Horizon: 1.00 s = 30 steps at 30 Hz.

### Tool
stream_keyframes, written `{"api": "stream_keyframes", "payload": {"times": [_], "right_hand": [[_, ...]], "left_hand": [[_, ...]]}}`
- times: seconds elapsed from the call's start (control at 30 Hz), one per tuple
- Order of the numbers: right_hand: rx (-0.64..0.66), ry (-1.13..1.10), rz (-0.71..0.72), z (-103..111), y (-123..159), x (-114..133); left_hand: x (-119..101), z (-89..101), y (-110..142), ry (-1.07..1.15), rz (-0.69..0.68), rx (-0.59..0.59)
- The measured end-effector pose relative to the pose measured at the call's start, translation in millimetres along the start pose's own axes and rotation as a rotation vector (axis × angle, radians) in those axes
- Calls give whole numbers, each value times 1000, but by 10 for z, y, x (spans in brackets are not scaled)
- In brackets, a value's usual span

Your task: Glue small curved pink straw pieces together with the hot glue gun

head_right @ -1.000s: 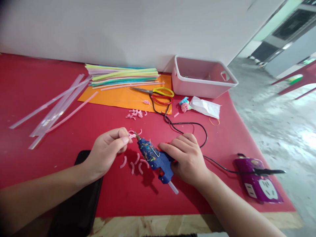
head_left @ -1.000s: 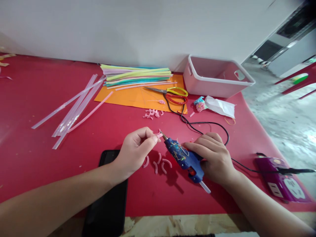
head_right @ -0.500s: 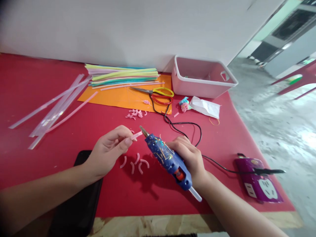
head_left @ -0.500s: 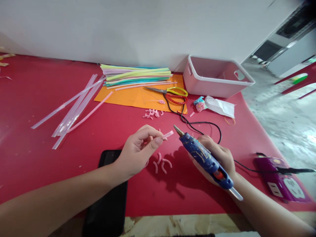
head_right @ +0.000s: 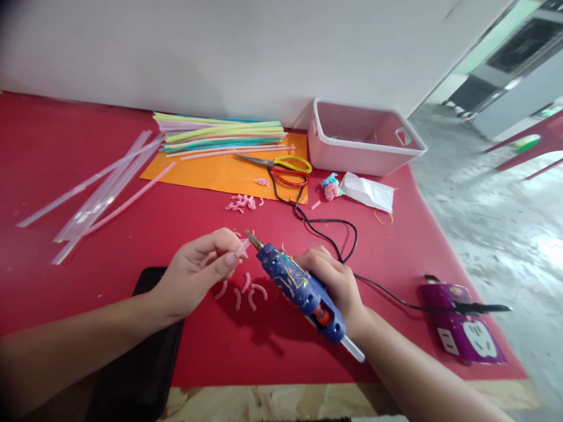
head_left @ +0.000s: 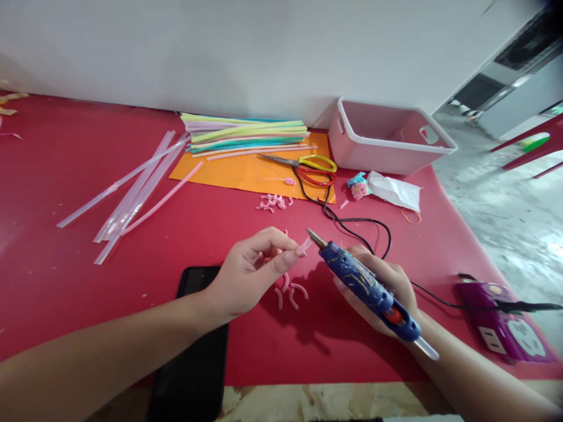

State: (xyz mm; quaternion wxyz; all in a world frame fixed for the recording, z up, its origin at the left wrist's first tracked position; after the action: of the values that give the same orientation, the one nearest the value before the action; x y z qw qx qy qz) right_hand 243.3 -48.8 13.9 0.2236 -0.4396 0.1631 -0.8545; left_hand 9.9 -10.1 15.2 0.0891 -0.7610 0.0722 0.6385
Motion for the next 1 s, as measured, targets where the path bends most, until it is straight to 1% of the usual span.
{"api": "stream_keyframes", "payload": {"times": [0.13,0.23,0.37,0.57,0.77,0.9,1.0], "right_hand": [[16,-26,56,1,-26,0],[18,-27,65,-3,-51,6],[6,-53,91,-8,-68,22],[33,-65,7,3,-34,19],[-52,-33,-39,17,4,61],[-4,30,-124,37,8,74],[5,29,-131,54,-8,89]], "left_hand": [[-8,-8,18,20,12,46],[-6,-10,22,20,-17,83],[8,-9,18,17,-55,94],[34,-11,7,49,-32,119],[30,-2,-4,9,-72,124],[27,-2,-10,-2,-90,125],[29,-1,-11,-4,-95,122]]}}
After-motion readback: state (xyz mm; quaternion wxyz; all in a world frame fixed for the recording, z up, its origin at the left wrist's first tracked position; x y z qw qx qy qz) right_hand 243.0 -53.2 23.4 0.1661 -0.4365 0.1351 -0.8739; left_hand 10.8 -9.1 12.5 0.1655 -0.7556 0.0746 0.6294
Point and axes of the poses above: each hand's wrist, its own y-axis away from the middle knuckle, its own z-axis out of the back of the hand, x = y × z, the point moved 2 cm from there along -y, towards the middle knuckle, and after that the axes turned 10 degrees about -x, right-handed, at the moved point
